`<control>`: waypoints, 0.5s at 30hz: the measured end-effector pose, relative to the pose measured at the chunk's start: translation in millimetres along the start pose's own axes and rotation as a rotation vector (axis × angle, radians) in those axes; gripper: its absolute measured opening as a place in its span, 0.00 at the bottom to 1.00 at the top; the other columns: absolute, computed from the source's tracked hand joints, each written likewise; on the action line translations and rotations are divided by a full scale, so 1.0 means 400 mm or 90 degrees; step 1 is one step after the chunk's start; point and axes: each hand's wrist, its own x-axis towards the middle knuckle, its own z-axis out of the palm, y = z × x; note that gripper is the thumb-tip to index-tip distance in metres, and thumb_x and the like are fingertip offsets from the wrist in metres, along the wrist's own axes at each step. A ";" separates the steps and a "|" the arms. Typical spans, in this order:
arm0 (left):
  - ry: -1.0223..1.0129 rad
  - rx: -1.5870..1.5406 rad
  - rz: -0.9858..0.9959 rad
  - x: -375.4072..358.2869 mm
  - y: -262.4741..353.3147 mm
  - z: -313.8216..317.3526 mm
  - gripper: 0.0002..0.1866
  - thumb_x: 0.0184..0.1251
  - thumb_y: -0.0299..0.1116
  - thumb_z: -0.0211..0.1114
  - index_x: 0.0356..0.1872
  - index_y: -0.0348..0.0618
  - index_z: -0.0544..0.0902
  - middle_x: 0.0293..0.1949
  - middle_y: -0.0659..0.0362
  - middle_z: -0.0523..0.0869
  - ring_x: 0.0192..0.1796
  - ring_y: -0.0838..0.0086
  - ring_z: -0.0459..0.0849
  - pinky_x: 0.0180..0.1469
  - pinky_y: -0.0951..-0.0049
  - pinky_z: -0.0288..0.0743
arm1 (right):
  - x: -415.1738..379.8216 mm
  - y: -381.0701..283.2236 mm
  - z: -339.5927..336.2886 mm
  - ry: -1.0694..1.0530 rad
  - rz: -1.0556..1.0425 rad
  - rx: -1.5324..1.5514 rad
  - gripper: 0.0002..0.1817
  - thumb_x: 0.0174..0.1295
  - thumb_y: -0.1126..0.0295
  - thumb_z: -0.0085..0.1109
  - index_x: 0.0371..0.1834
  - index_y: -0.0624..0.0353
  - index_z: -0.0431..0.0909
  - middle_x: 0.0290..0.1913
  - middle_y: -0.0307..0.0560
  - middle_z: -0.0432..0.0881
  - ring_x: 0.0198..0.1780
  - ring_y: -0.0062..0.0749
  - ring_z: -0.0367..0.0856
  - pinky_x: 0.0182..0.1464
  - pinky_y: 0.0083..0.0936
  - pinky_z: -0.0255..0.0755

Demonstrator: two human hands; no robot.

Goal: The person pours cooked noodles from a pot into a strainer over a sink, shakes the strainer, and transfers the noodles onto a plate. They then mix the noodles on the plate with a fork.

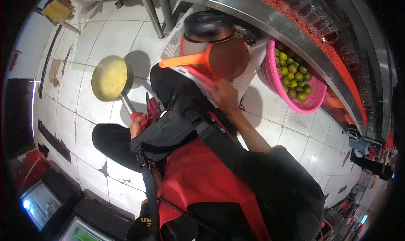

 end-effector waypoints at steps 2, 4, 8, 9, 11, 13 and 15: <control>0.041 -0.313 -0.292 0.009 -0.009 -0.013 0.15 0.57 0.35 0.63 0.41 0.35 0.82 0.34 0.56 0.83 0.38 0.73 0.80 0.43 0.74 0.72 | 0.003 -0.016 0.008 0.033 0.020 0.068 0.11 0.54 0.65 0.62 0.25 0.57 0.71 0.26 0.44 0.70 0.29 0.41 0.73 0.30 0.36 0.68; 0.024 -0.326 -0.285 0.004 -0.026 -0.026 0.15 0.57 0.36 0.62 0.40 0.34 0.81 0.33 0.56 0.83 0.36 0.73 0.80 0.42 0.74 0.73 | 0.006 -0.011 0.016 0.041 0.001 0.109 0.11 0.52 0.67 0.63 0.25 0.57 0.70 0.26 0.45 0.70 0.31 0.42 0.73 0.31 0.36 0.68; 0.029 -0.442 -0.323 -0.047 0.116 0.012 0.14 0.58 0.37 0.59 0.37 0.34 0.80 0.30 0.56 0.82 0.32 0.71 0.80 0.38 0.73 0.74 | -0.013 -0.028 0.023 0.031 0.020 0.165 0.11 0.51 0.68 0.63 0.24 0.58 0.69 0.26 0.45 0.70 0.32 0.43 0.73 0.31 0.36 0.69; 0.043 -0.364 -0.280 -0.065 0.146 0.020 0.14 0.58 0.36 0.59 0.37 0.35 0.80 0.31 0.55 0.82 0.32 0.70 0.80 0.38 0.72 0.75 | -0.015 -0.029 0.019 0.014 0.019 0.182 0.11 0.51 0.68 0.63 0.25 0.58 0.69 0.27 0.45 0.70 0.32 0.42 0.74 0.31 0.36 0.69; 0.060 -0.441 -0.358 -0.056 0.132 0.018 0.14 0.58 0.36 0.58 0.38 0.35 0.79 0.32 0.55 0.83 0.33 0.68 0.81 0.39 0.71 0.75 | -0.016 -0.025 0.009 -0.002 0.021 0.194 0.11 0.52 0.68 0.63 0.25 0.58 0.69 0.28 0.46 0.70 0.32 0.42 0.74 0.31 0.35 0.69; 0.067 -0.289 -0.241 -0.074 0.114 0.017 0.14 0.58 0.36 0.58 0.39 0.35 0.79 0.32 0.55 0.83 0.34 0.68 0.81 0.40 0.71 0.75 | -0.011 -0.018 -0.005 -0.015 0.002 0.181 0.10 0.53 0.68 0.61 0.27 0.59 0.70 0.29 0.45 0.70 0.33 0.41 0.74 0.31 0.34 0.69; 0.052 -0.213 -0.189 -0.086 0.153 0.023 0.15 0.59 0.36 0.59 0.41 0.34 0.78 0.34 0.55 0.83 0.37 0.68 0.81 0.43 0.72 0.74 | -0.009 0.002 -0.005 -0.007 0.037 0.188 0.10 0.54 0.67 0.61 0.31 0.60 0.71 0.33 0.47 0.72 0.36 0.42 0.74 0.35 0.34 0.70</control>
